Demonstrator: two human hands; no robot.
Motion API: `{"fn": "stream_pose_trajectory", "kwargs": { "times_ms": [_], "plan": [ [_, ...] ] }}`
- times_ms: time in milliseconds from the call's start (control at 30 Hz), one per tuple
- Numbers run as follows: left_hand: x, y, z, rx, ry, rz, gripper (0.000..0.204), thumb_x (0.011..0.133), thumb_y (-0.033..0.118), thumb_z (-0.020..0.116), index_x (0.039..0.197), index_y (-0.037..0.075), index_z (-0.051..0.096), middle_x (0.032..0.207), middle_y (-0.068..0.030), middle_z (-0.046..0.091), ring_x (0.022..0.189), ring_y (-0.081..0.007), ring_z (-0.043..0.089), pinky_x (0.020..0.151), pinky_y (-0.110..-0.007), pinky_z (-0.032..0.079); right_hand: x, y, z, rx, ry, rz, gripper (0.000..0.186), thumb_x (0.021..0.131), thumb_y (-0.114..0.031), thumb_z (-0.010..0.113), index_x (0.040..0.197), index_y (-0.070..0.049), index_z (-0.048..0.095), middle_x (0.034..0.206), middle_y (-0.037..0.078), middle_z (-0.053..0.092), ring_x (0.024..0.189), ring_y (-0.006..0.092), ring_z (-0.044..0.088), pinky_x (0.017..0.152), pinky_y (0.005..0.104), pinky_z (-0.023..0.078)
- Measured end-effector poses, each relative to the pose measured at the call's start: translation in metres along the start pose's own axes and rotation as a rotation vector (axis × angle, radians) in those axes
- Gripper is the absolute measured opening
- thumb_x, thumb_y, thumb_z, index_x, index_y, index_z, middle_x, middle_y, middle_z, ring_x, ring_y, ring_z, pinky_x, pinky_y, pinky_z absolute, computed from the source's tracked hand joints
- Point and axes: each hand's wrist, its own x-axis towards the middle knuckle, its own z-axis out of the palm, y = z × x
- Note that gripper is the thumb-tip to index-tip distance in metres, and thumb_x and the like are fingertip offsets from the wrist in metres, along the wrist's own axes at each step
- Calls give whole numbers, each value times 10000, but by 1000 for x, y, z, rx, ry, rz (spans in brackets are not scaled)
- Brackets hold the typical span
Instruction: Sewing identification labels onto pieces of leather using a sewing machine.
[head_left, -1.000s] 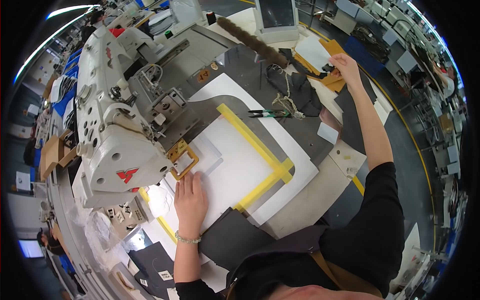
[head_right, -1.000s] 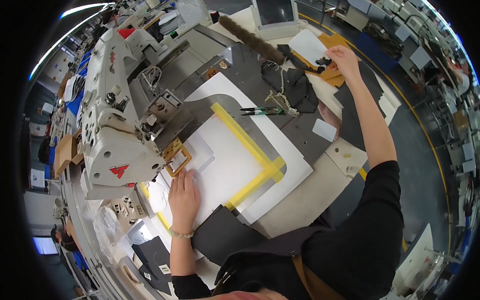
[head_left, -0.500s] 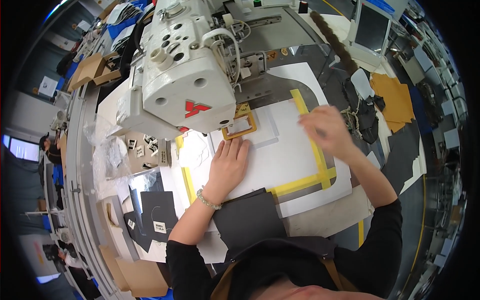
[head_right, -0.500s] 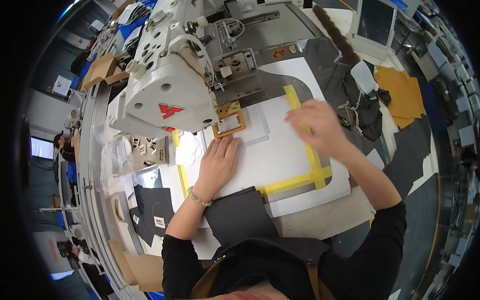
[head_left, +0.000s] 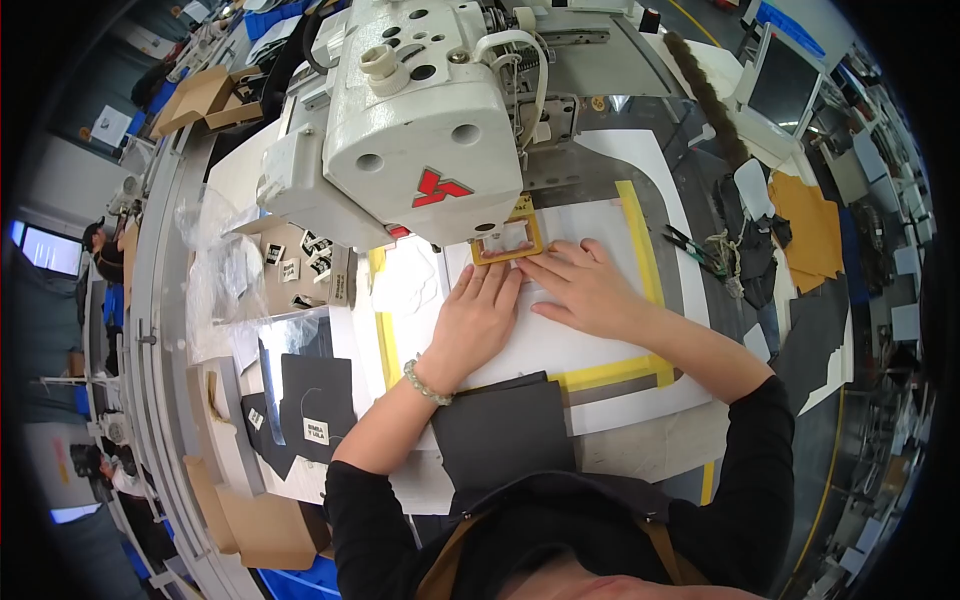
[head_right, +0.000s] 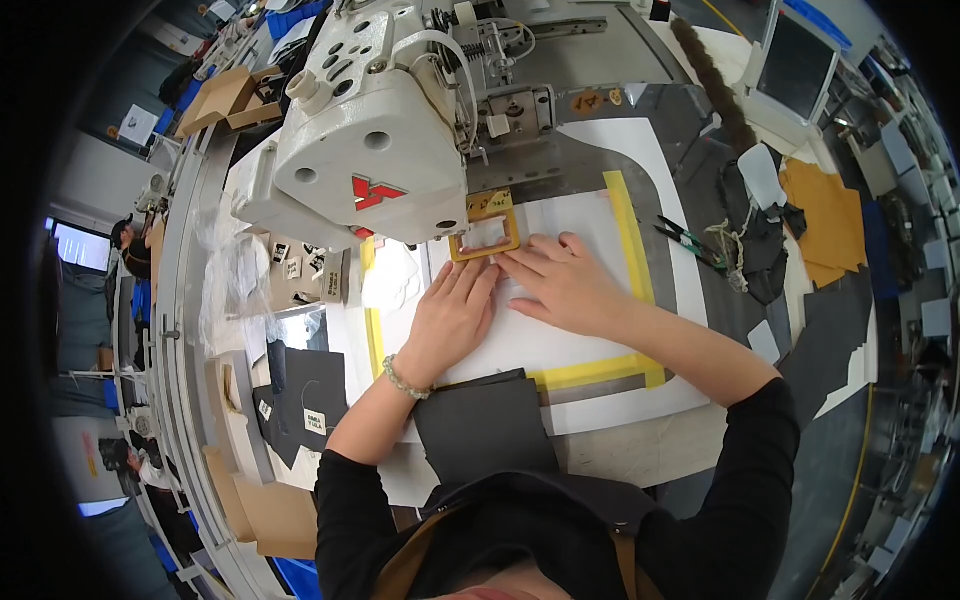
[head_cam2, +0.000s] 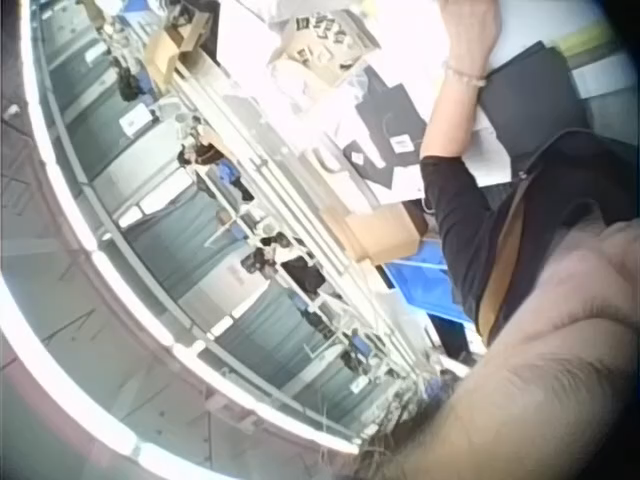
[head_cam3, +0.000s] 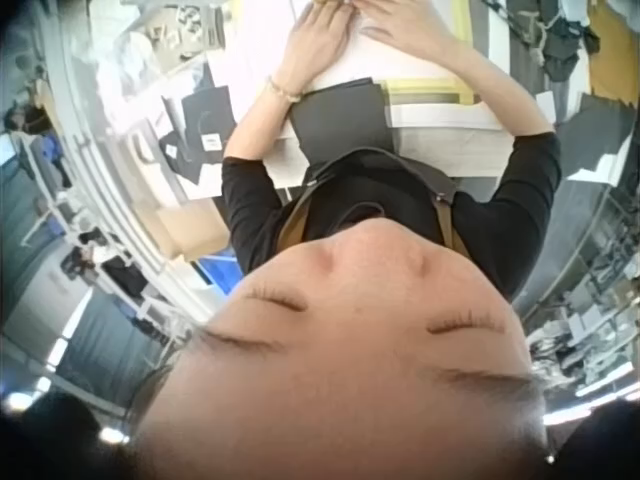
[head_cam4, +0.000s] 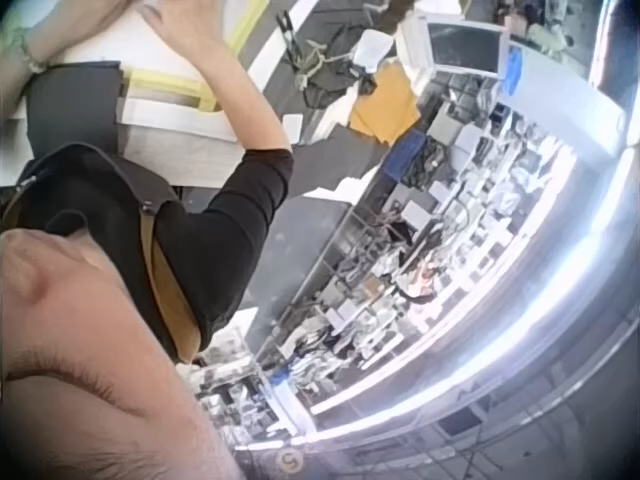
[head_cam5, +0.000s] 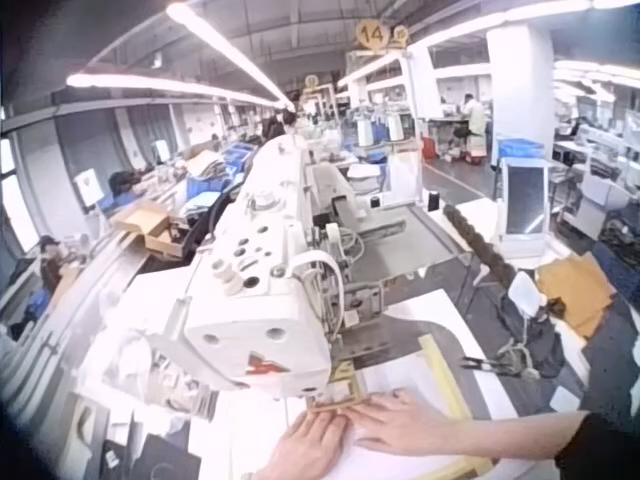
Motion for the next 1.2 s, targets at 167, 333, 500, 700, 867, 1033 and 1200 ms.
{"fn": "stream_pose_trajectory", "kwargs": {
  "times_ms": [167,333,500,700,867,1033,1200],
  "plan": [
    [1,-1,2,-67,-10,-19,368,839,80,601,1195,-2,559,1274,-210,571,1189,-349,562,1018,-451,453,-2,0,0,14,-26,38,579,864,-377,656,1342,-76,526,1342,26,541,1202,222,449,948,440,331],
    [2,0,2,-53,-9,-5,358,837,87,603,1179,-13,571,1248,-218,585,1169,-349,578,1005,-446,465,-2,-2,-2,-16,-6,13,568,872,-387,645,1331,-71,534,1316,25,552,1170,199,458,924,423,340],
    [0,-1,4,-52,-9,5,347,841,104,606,1162,-24,582,1238,-226,590,1178,-346,579,1013,-448,461,-2,-2,-1,-52,14,13,545,880,-396,633,1305,-66,550,1283,20,566,1143,184,462,913,412,349],
    [5,3,-10,-49,-21,106,419,829,200,662,1185,2,564,1226,-181,582,1131,-303,572,905,-384,469,-3,-1,2,-67,30,28,518,875,-394,632,1280,-78,568,1261,13,574,1133,181,462,902,407,348],
    [14,-6,-5,-48,-3,-5,633,836,416,653,1304,26,480,1275,-170,533,1212,-305,488,961,-404,382,-1,-3,2,-50,17,24,496,853,-358,647,1265,-93,566,1222,8,573,1126,183,463,874,400,344],
    [18,-8,-2,-48,-30,-2,657,842,457,629,1315,27,477,1252,-168,546,1201,-299,494,958,-390,367,-3,-3,1,-30,22,39,500,851,-340,646,1278,-96,555,1218,6,567,1129,183,460,869,397,341],
    [19,-8,-1,-35,-41,-10,658,843,475,614,1312,33,480,1240,-161,555,1189,-286,499,941,-377,362,-3,-3,1,-35,18,37,492,855,-334,641,1277,-95,560,1232,10,559,1132,184,460,872,392,342]
  ]
}}
